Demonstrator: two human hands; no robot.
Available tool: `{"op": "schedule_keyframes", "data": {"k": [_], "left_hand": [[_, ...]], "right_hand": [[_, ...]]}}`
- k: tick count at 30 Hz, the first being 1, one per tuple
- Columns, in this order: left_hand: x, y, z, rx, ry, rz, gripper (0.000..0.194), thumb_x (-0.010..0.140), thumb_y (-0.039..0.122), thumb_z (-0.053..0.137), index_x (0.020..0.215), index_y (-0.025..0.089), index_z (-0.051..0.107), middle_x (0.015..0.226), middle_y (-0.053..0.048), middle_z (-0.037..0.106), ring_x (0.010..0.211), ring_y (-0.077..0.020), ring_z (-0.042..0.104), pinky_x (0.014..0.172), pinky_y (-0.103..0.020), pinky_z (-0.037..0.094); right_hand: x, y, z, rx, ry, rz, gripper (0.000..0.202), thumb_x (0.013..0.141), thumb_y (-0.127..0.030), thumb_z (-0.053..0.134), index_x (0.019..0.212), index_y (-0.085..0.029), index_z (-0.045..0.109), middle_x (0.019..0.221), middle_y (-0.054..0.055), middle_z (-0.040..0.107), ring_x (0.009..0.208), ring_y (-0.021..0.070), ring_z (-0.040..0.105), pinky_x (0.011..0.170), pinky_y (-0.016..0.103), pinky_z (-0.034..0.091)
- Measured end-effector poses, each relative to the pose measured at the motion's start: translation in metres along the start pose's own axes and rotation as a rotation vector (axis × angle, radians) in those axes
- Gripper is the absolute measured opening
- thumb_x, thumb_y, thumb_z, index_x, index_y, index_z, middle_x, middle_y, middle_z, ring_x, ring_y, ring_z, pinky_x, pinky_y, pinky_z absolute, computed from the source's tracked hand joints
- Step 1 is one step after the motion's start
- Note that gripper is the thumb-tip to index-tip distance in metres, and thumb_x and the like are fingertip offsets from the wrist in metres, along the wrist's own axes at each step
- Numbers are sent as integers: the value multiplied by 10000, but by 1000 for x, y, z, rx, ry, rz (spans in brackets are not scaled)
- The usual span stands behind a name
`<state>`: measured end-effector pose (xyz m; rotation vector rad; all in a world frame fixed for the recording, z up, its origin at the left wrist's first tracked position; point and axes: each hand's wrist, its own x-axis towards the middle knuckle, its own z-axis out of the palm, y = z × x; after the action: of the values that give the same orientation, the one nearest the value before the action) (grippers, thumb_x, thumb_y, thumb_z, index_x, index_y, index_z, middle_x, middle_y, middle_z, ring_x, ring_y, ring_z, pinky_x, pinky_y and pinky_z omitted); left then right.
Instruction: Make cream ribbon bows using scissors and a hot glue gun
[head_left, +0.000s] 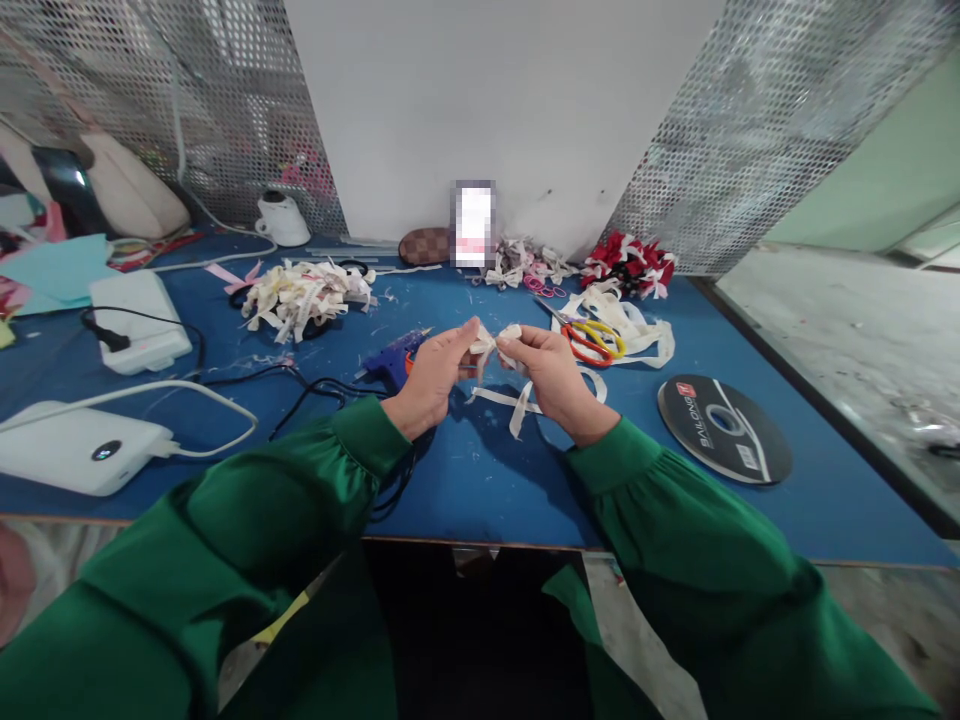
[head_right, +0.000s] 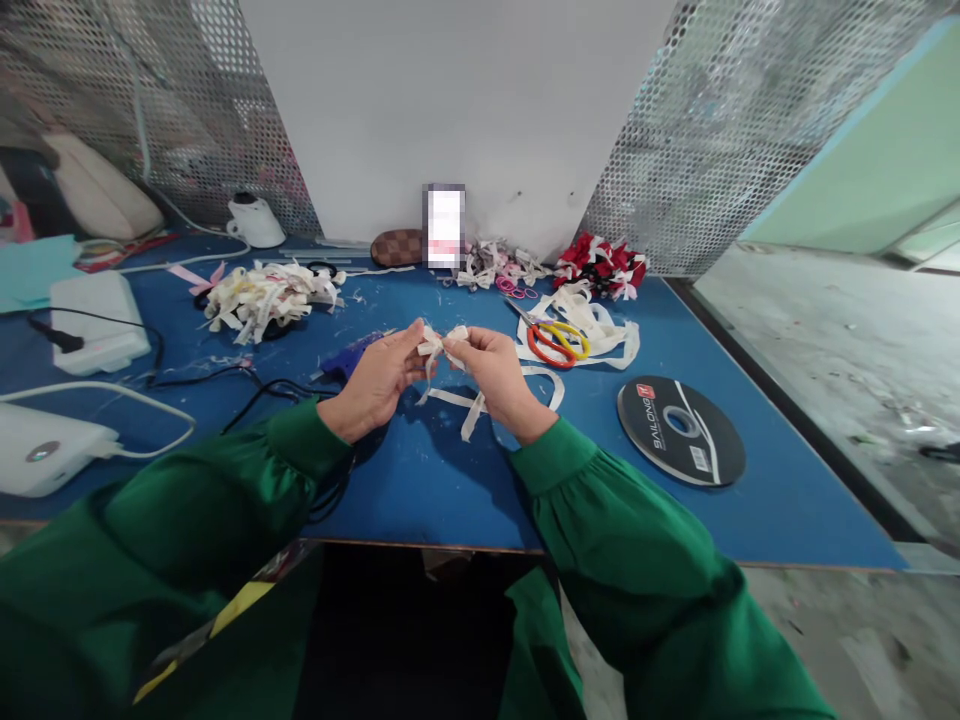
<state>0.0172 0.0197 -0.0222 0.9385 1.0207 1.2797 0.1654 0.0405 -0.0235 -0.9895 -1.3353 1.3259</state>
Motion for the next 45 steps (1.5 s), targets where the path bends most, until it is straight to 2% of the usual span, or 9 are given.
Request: {"op": "schedule_keyframes", "data": {"k": [9,16,23,27,31,35,38,41,45], "left_hand": [[0,1,-1,141,74,113,316,676,452,814,628,162,699,655,-25,650,597,-111,516,602,-267,410],[-2,2,2,130,62,87,295,660,354,810,548,168,611,567,-2,574,556,-101,480,587,-272,396],[1,0,0,28,38,-9,316,657,399,832,624,171,615,614,1,588,563,-97,497,563,-253,402],[1,-1,-2,118,107,81,285,719,440,799,801,189,692,785,-21,663,699,-125,577,626,-243,457],[-2,3,-1,190,206,224,313,791,491,729,878,191,707,869,-43,701,809,-157,623,673,-248,482],[-5,7,2,108,79,51,513,766,673,663,751,161,691,757,-60,681,723,-176,642,653,-279,497],[-5,7,2,69,84,8,530,681,684,731,689,159,659,710,-29,639,667,-151,590,644,-280,495],[0,5,-2,144,74,83,469,604,592,820,645,153,661,658,-2,598,643,-127,521,625,-258,459],[7,5,-9,219,11,151,408,668,548,783,650,152,687,647,-3,613,626,-120,502,627,-253,429]], "right_hand": [[3,-2,-4,24,26,-45,412,784,-594,698,682,-204,614,656,-13,568,624,124,511,606,272,421],[-1,0,-1,-60,20,-15,288,671,-397,807,647,-198,601,560,-52,517,537,90,390,518,262,286],[-2,-1,3,105,-19,93,277,641,-375,823,702,-186,631,664,-13,634,634,118,565,620,268,423],[-2,0,5,-34,100,-100,183,717,-314,756,716,-196,618,639,-35,594,603,117,545,631,281,440],[-5,-1,1,-418,241,-394,82,828,-259,638,770,-213,604,705,-12,605,665,150,567,641,294,439],[-10,-1,-2,-938,225,-742,101,885,-165,540,839,-213,615,826,45,660,773,192,598,703,328,422],[-12,0,-1,-1217,154,-880,161,942,-185,489,850,-203,620,794,52,660,720,197,572,698,352,382],[-15,-2,0,-1242,100,-903,160,946,-196,480,867,-194,619,790,52,655,720,197,571,703,359,375],[-17,-11,-1,-905,93,-797,110,884,-178,511,907,-182,618,813,39,645,765,187,596,739,346,420]]}}
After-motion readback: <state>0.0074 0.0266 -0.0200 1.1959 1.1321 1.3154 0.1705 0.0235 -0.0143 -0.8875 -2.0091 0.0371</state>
